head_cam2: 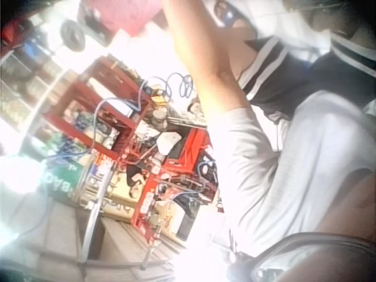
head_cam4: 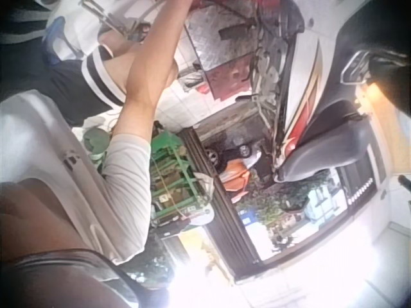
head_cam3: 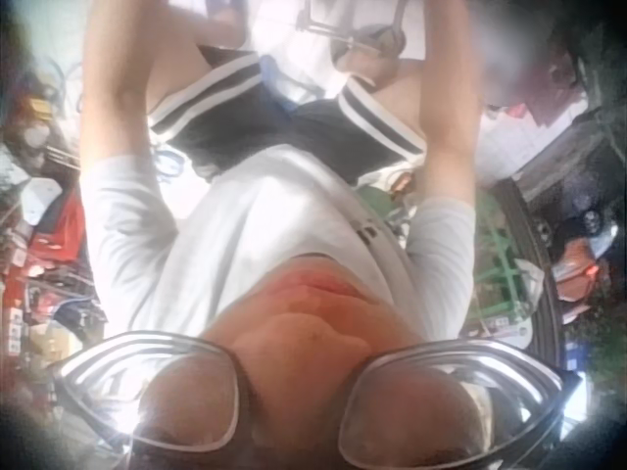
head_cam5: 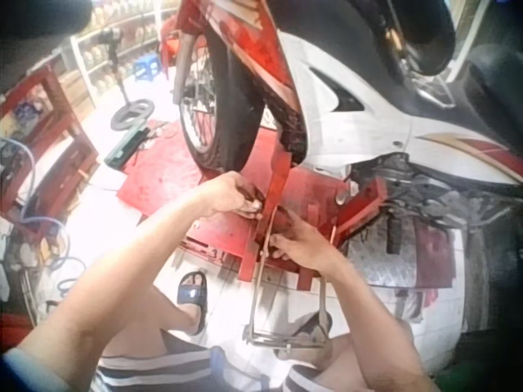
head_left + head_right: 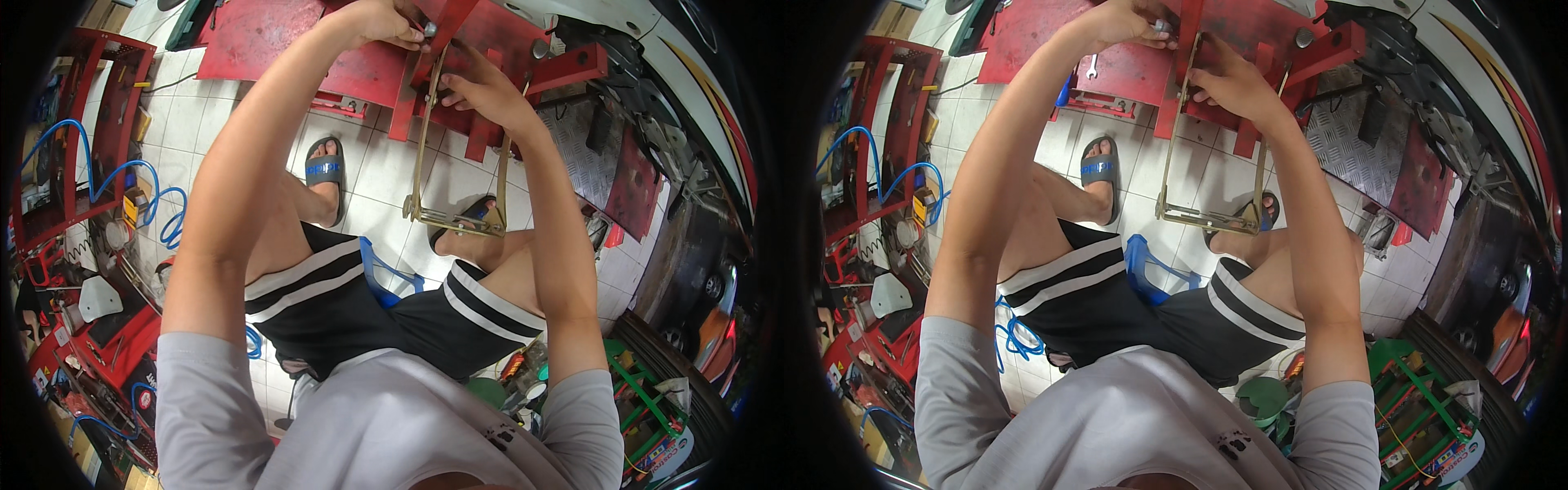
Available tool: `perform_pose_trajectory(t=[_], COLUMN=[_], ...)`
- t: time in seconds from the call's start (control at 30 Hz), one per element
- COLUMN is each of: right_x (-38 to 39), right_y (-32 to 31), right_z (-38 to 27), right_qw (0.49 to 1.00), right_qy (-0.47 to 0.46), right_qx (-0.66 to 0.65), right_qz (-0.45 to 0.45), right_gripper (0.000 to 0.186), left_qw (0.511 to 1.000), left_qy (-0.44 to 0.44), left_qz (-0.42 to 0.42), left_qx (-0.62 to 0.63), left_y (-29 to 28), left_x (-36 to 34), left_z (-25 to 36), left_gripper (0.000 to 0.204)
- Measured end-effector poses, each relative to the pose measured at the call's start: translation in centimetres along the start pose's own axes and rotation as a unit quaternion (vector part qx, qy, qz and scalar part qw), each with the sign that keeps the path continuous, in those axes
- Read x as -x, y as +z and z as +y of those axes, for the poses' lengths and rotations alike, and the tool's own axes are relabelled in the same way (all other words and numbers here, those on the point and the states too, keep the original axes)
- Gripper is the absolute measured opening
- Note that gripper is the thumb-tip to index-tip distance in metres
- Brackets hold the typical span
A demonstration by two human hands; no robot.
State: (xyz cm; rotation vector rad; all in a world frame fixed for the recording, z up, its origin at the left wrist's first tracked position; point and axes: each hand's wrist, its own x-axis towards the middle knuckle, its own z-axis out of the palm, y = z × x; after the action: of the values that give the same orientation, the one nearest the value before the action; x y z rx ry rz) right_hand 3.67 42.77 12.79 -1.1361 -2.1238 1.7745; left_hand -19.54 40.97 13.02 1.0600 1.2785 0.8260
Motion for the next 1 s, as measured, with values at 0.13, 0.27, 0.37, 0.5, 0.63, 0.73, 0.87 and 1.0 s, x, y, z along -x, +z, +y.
perform_pose_trajectory(t=[0.13,0.27,0.37,0.5,0.63,0.73,0.87,1.0], right_x=[0.4,0.6,0.2,0.0,0.0,0.1,0.4,0.2], right_y=[0.5,0.9,0.7,0.8,1.0,0.9,0.8,1.1], right_z=[-0.2,-0.3,-0.1,0.0,-0.1,0.0,0.4,0.0], right_qw=[0.999,0.997,0.998,0.999,0.999,1.0,0.999,1.0], right_qy=[0.022,0.03,0.021,0.021,0.02,0.017,0.02,0.013], right_qx=[-0.046,-0.065,-0.063,-0.044,-0.026,-0.014,-0.025,-0.012], right_qz=[0.005,0.016,-0.003,0.007,0.014,0.015,0.018,0.009], right_gripper=[0.08,0.082,0.081,0.08,0.081,0.082,0.083,0.084], left_qw=[0.992,0.941,0.976,0.972,0.969,0.965,0.984,0.974], left_qy=[0.022,0.147,0.129,0.119,0.073,0.047,-0.079,-0.161], left_qz=[0.012,0.095,0.079,0.13,0.145,0.14,0.14,0.09], left_qx=[-0.121,-0.289,-0.156,-0.156,-0.188,-0.219,-0.084,0.128], left_y=[0.8,2.5,2.1,2.4,1.9,1.5,1.7,-0.3], left_x=[1.2,3.6,1.6,0.9,-0.6,-1.8,-3.6,-7.6], left_z=[2.0,3.1,0.9,0.3,-0.3,-0.6,-1.8,-7.1], left_gripper=[0.018,0.016,0.012,0.018,0.024,0.024,0.021,0.02])
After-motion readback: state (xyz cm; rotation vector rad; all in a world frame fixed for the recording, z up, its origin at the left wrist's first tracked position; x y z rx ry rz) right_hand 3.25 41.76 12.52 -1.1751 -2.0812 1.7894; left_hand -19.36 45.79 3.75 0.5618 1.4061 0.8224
